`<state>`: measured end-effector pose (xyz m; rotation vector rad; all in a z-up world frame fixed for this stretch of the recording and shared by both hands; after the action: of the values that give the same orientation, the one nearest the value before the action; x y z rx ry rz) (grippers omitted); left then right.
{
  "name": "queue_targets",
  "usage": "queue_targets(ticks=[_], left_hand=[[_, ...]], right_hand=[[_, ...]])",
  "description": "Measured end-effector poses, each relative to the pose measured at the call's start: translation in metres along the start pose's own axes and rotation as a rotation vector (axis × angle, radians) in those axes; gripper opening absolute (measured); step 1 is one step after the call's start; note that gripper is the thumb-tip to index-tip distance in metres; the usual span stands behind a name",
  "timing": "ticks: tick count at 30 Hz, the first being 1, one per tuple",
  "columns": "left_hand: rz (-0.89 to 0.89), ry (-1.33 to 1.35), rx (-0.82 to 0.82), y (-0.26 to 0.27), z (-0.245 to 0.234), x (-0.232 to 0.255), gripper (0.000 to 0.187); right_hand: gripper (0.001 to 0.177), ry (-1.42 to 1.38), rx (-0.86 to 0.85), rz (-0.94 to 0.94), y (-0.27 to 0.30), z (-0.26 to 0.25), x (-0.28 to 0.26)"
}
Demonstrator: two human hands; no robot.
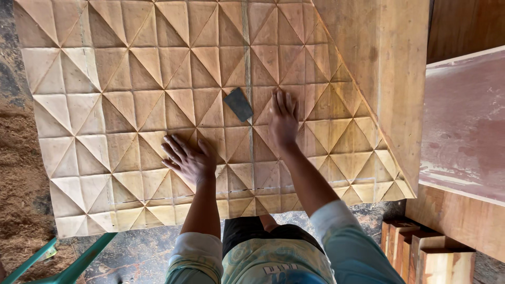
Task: The person sands the surface of a large wooden board featuring a carved geometric triangle pattern using a sanding block. They move the block back and forth across the surface to smooth the wood, working on different sections of the board throughout the clip.
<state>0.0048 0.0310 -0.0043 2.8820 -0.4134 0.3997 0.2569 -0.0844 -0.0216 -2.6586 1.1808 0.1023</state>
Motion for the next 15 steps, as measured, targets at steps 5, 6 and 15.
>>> queue_targets(ticks=[5,6,15], left_hand=[[-0.012,-0.003,-0.033,0.003,0.000,-0.005,0.083],[-0.012,0.002,-0.029,0.001,0.000,-0.004,0.083],[-0.014,0.019,0.005,-0.002,0.006,-0.003,0.083]], right_hand=[[0.040,-0.097,-0.012,0.004,0.056,-0.020,-0.002],[0.041,-0.103,-0.002,0.013,0.050,-0.021,-0.002],[0.048,-0.297,-0.035,-0.006,0.061,-0.018,-0.030]])
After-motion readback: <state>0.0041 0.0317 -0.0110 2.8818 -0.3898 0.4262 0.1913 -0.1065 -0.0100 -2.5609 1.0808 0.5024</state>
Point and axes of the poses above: each hand's wrist, its own y-axis away from the middle knuckle, its own z-axis out of the palm, x = y × z, the point moved 3 cm from there along -y, towards the middle knuckle, and after that the axes turned 14 degrees about z, right-handed, at the moved point
